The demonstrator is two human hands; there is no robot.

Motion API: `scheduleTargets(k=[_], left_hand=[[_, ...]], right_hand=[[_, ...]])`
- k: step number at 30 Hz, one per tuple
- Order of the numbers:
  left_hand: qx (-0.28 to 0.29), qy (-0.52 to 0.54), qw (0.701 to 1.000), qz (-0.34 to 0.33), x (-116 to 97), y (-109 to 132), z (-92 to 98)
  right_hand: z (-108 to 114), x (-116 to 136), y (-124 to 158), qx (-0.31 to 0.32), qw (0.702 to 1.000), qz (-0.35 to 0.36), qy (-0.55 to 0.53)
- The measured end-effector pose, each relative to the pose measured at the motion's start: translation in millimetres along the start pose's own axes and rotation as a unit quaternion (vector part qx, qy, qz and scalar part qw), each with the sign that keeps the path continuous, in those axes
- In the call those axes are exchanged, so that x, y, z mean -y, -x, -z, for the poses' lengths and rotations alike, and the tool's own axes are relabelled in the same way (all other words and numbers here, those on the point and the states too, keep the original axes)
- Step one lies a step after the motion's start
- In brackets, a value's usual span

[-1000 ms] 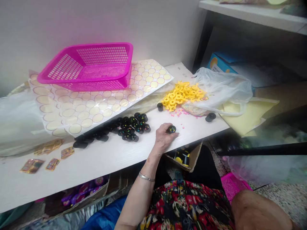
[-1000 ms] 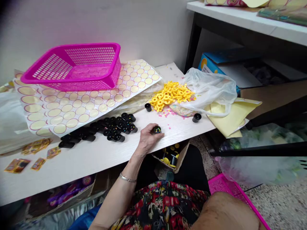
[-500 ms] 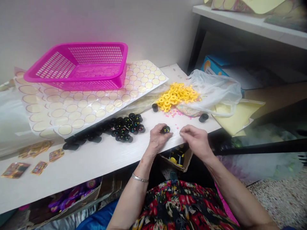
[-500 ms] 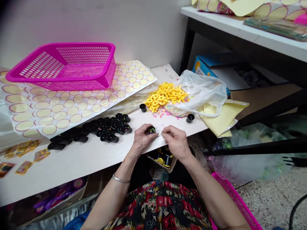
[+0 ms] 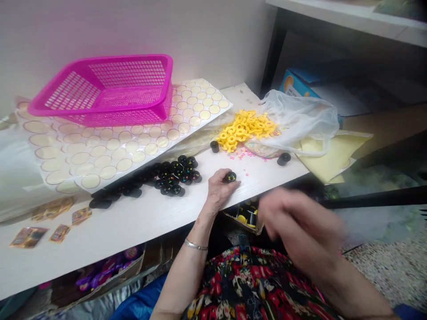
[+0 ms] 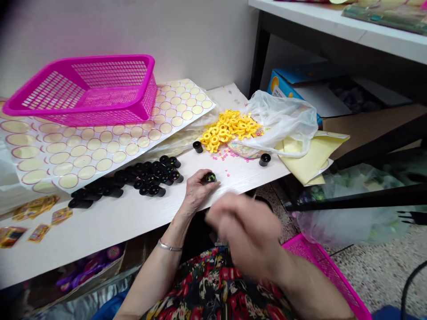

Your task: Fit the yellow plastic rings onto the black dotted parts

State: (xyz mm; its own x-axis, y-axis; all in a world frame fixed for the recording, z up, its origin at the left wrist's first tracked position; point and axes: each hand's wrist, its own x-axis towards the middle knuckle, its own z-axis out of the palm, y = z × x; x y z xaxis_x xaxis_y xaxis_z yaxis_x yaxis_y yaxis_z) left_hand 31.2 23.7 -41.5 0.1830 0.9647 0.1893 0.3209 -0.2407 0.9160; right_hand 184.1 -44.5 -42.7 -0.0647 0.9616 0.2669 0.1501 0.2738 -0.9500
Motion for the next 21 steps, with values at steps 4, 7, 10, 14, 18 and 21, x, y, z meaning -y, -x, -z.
scheduleTargets(k=[4,7,10,14,18,21], left_hand=[[-0.004,-0.001,1.000,-0.005,1,-1,-0.6],[-0.008,-0.005,1.000,-0.005,2,-2,-1.4],[-0.011,-0.006,1.000,-0.006,2,-2,-1.9],[-0.012,-0.006,1.000,-0.010,2,-2,-1.9],[-0.008,-0.006,1.000,-0.018,-1,-1,-1.9],[0.002,-0.019,1.000,-0.021,-4,-1,-1.6]], right_hand=[[21,43,-32,-0.138,0.951,-0.041,0.275],[21,28,-42,-0.092,0.925,-0.045,0.366],[15,4,-42,-0.057,0.901,-0.056,0.427],[11,-2,-42,-0.043,0.882,-0.060,0.466],[8,14,-45,-0.064,0.926,-0.007,0.373],[1,29,-49,-0.041,0.952,0.051,0.299]])
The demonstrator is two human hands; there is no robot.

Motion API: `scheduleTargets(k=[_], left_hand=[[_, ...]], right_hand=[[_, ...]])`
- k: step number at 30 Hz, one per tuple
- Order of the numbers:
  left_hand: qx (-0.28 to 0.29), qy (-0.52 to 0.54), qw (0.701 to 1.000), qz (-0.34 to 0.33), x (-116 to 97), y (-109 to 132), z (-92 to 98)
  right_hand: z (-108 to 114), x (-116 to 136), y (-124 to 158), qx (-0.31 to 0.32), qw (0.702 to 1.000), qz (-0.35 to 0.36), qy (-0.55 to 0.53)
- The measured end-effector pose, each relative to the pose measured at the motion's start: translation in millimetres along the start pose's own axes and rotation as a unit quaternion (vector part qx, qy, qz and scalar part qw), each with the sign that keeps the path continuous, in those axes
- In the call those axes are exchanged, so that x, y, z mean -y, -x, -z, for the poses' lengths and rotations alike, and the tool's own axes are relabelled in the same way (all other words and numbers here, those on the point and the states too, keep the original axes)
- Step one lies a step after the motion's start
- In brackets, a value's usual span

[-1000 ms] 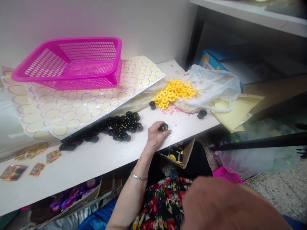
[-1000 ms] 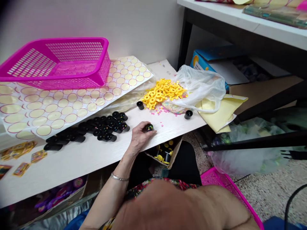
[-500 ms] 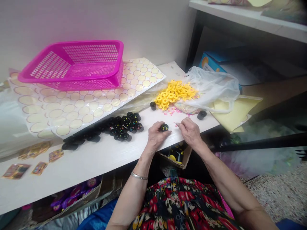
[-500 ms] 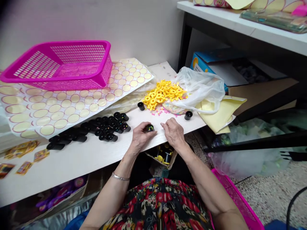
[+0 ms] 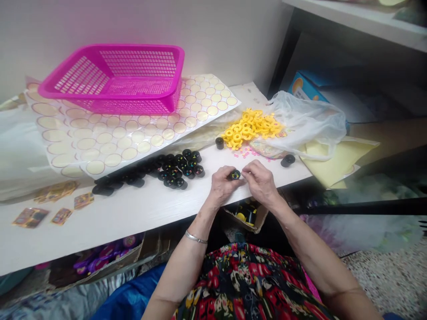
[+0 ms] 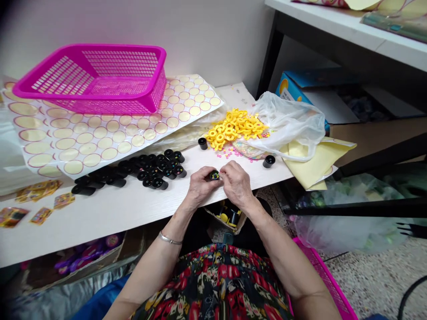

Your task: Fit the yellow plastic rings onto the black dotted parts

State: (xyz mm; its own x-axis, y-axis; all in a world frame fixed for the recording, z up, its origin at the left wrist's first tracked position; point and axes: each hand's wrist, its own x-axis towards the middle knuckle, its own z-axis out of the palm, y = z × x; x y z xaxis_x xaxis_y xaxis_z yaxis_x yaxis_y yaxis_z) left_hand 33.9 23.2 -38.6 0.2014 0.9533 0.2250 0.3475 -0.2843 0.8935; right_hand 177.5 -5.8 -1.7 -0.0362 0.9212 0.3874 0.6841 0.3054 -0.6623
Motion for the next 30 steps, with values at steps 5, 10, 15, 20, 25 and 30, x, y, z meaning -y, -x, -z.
scheduleTargets(k=[5,10,15,20,25,30], left_hand=[[0.013,-0.027,0.999,-0.012,-3,0,1.4],[0.015,-0.029,0.999,-0.021,-3,1,2.1],[0.005,-0.019,0.999,-0.036,-1,0,1.5],[0.013,-0.020,0.999,-0.028,2,0,1.7],[0.009,-0.008,0.999,-0.039,3,0,1.1],[0.011,-0.012,0.999,-0.035,1,0,0.7]], right_hand=[[-5,12,-7,0.050,0.997,0.051,0.043],[-10,11,-10,0.087,0.988,0.069,0.111],[-12,13,-11,0.092,0.986,0.064,0.127],[-14,17,-11,0.085,0.988,0.044,0.122],[-17,17,-10,0.083,0.994,0.016,0.074],[-18,9,-9,0.036,0.999,-0.001,-0.029]])
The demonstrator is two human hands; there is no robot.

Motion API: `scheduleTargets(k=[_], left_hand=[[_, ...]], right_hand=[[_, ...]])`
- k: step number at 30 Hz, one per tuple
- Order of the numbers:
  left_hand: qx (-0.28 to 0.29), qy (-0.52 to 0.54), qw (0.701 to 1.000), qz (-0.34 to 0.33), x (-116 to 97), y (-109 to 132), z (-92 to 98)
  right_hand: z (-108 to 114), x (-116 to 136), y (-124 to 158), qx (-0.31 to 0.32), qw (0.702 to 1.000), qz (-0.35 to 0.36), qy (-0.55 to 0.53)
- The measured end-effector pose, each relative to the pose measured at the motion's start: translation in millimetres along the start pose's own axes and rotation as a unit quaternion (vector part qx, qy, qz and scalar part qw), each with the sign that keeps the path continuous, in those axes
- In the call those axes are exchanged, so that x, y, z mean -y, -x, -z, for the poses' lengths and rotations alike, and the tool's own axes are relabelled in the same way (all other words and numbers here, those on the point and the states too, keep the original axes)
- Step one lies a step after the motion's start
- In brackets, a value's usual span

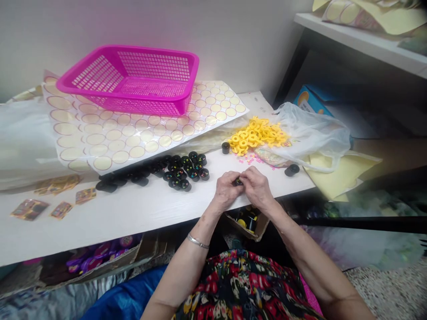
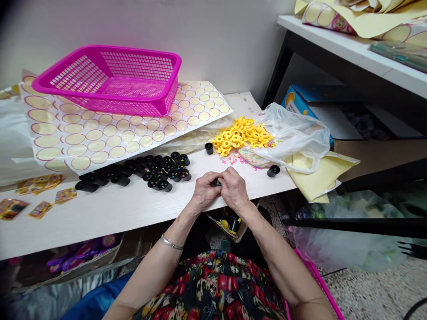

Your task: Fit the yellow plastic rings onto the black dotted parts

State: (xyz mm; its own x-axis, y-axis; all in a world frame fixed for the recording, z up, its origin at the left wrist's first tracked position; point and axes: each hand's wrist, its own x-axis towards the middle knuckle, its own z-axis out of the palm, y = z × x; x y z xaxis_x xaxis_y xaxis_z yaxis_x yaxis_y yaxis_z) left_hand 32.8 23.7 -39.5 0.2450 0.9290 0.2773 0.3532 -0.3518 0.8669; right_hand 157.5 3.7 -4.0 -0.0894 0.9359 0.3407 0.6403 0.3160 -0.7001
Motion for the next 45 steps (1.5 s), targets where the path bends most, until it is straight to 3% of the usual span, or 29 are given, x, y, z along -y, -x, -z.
scheduleTargets(k=[20,27,36,45], left_hand=[[0.010,-0.012,1.000,0.013,-1,1,1.3],[0.006,0.005,1.000,0.008,-1,0,1.2],[0.001,-0.005,1.000,0.005,0,1,0.5],[0.001,-0.003,1.000,0.005,-3,0,0.9]], right_hand=[[4,-5,-2,0.034,0.992,0.065,0.107],[9,6,-8,0.097,0.976,0.062,0.184],[4,-2,-1,0.048,0.988,0.042,0.142],[11,9,-9,0.114,0.966,0.079,0.217]])
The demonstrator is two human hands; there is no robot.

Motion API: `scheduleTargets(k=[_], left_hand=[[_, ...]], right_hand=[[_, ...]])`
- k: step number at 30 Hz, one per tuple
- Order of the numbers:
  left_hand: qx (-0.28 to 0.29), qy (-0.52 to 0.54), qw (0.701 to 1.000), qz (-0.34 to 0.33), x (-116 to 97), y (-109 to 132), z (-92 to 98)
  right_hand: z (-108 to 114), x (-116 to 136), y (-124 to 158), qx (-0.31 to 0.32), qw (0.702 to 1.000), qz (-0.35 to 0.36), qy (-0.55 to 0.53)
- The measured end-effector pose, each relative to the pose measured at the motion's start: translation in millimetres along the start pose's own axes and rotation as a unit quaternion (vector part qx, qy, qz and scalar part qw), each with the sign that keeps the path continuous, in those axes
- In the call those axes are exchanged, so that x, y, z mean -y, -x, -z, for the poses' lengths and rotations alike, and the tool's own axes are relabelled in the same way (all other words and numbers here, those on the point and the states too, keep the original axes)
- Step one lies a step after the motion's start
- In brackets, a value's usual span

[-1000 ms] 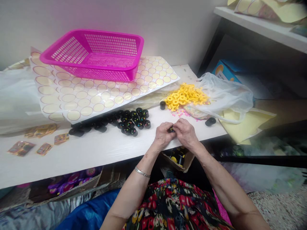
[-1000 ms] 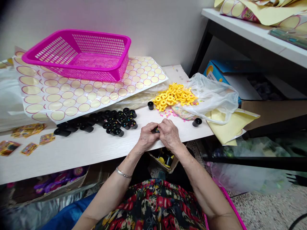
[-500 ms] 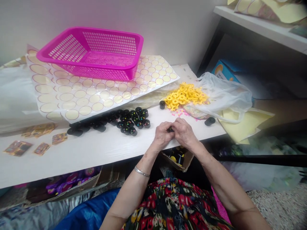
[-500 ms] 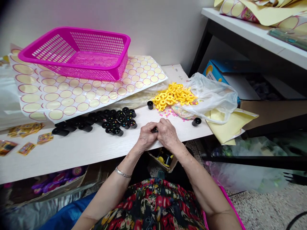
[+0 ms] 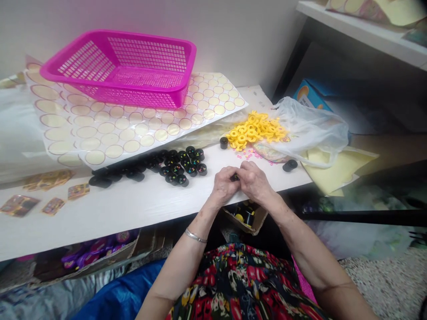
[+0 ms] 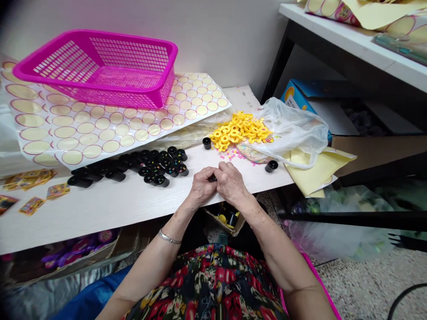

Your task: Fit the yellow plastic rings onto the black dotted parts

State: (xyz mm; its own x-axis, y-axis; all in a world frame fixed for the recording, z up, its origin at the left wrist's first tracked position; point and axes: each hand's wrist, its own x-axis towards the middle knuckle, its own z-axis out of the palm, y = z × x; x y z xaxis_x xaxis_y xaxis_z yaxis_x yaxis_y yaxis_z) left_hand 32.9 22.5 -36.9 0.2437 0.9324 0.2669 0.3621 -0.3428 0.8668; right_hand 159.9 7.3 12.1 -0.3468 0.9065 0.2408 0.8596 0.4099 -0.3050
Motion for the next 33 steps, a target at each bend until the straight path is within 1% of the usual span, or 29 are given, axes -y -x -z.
scheduleTargets(k=[2,5,9,11,13,16,18,20,22,24,26,28,30,33], left_hand=[[0.000,0.001,1.000,-0.004,-1,0,0.2],[0.003,-0.007,1.000,-0.003,0,-1,-0.2],[0.009,-0.015,1.000,0.007,1,-2,-1.3],[0.008,-0.016,1.000,0.011,2,-2,-1.4],[0.001,-0.016,1.000,0.019,2,-2,-1.1],[-0.010,-0.009,0.999,0.029,5,-2,-0.8],[-0.018,0.000,0.999,0.030,8,-2,-1.3],[-0.022,0.006,0.999,0.030,11,-2,-2.1],[-0.023,0.007,0.999,0.029,13,-2,-2.8],[-0.017,0.005,0.999,0.027,12,-2,-2.8],[-0.014,0.001,1.000,0.026,11,-2,-2.4],[-0.013,-0.003,1.000,0.025,10,-2,-1.7],[-0.014,-0.006,1.000,0.027,9,-2,-1.1],[-0.012,-0.006,1.000,0.026,7,-2,-0.4]], right_hand=[[0,-3,-1,0.002,0.999,-0.001,-0.032],[-2,-10,0,-0.025,0.989,-0.019,-0.142],[-5,-18,3,-0.058,0.951,-0.051,-0.299],[-5,-22,2,-0.077,0.935,-0.064,-0.340],[-3,-28,-2,-0.120,0.929,-0.083,-0.341],[2,-40,-18,-0.202,0.928,-0.124,-0.287],[4,-49,-32,-0.222,0.936,-0.134,-0.238],[4,-55,-45,-0.206,0.952,-0.132,-0.185],[1,-57,-56,-0.171,0.967,-0.136,-0.134],[-6,-56,-64,-0.143,0.972,-0.162,-0.094],[-12,-54,-68,-0.129,0.969,-0.199,-0.075],[-16,-53,-69,-0.125,0.961,-0.231,-0.090],[-16,-53,-65,-0.134,0.949,-0.251,-0.136],[-10,-55,-47,-0.168,0.926,-0.267,-0.206]])
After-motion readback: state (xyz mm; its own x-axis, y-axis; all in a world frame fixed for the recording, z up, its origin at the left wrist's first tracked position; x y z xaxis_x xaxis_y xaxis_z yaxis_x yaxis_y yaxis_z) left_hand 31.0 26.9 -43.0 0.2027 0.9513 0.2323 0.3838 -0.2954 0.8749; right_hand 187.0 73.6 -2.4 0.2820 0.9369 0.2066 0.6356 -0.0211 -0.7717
